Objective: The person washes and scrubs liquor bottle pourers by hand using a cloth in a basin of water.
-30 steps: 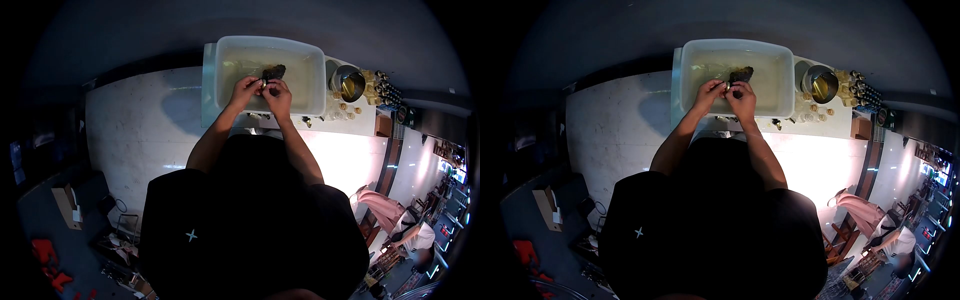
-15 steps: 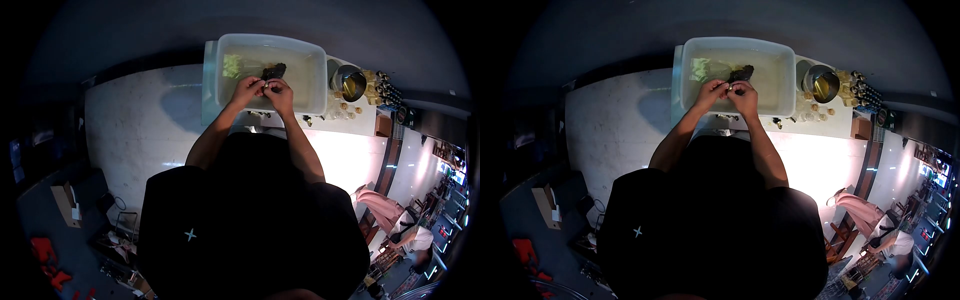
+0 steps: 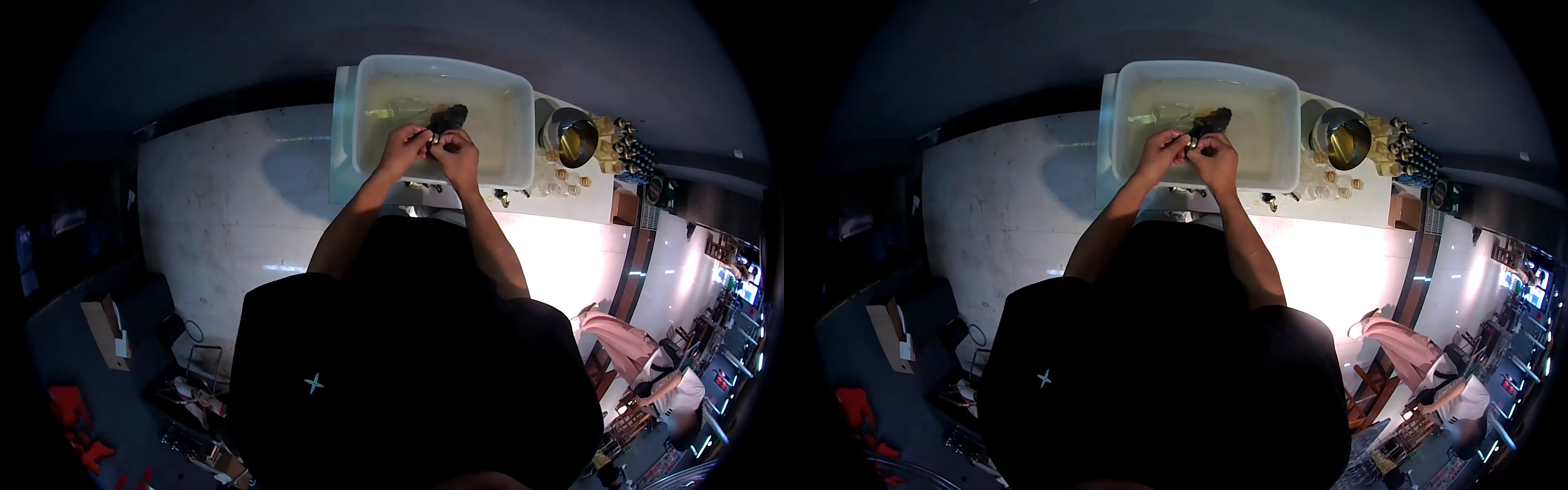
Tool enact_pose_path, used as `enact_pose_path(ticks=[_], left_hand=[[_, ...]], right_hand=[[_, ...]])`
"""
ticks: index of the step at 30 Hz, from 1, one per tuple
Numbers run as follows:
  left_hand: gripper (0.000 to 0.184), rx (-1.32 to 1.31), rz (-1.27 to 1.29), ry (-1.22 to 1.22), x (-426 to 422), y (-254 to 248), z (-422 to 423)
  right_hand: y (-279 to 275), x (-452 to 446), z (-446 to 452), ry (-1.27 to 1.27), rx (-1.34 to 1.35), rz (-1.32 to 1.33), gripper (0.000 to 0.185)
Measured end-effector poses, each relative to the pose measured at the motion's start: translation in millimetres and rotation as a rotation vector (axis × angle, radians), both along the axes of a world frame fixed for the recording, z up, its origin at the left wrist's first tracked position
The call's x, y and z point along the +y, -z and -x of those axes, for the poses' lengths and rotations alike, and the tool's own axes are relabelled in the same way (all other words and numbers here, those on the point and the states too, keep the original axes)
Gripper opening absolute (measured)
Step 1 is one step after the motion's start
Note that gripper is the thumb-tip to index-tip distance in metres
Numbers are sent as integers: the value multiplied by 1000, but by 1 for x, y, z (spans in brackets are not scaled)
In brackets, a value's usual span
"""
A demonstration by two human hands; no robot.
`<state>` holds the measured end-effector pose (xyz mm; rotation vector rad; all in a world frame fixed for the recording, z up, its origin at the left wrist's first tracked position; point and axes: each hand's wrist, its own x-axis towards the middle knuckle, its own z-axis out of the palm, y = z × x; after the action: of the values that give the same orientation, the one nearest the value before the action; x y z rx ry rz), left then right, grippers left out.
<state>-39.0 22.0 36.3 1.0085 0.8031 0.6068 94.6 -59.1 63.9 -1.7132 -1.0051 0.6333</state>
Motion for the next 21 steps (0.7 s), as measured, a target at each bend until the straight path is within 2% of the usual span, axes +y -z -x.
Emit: enact_pose_path(ticks=[21], left_hand=[[17, -14, 83, -31, 0, -1, -3]], right_hand=[[4, 3, 1, 32, -12, 8, 14]])
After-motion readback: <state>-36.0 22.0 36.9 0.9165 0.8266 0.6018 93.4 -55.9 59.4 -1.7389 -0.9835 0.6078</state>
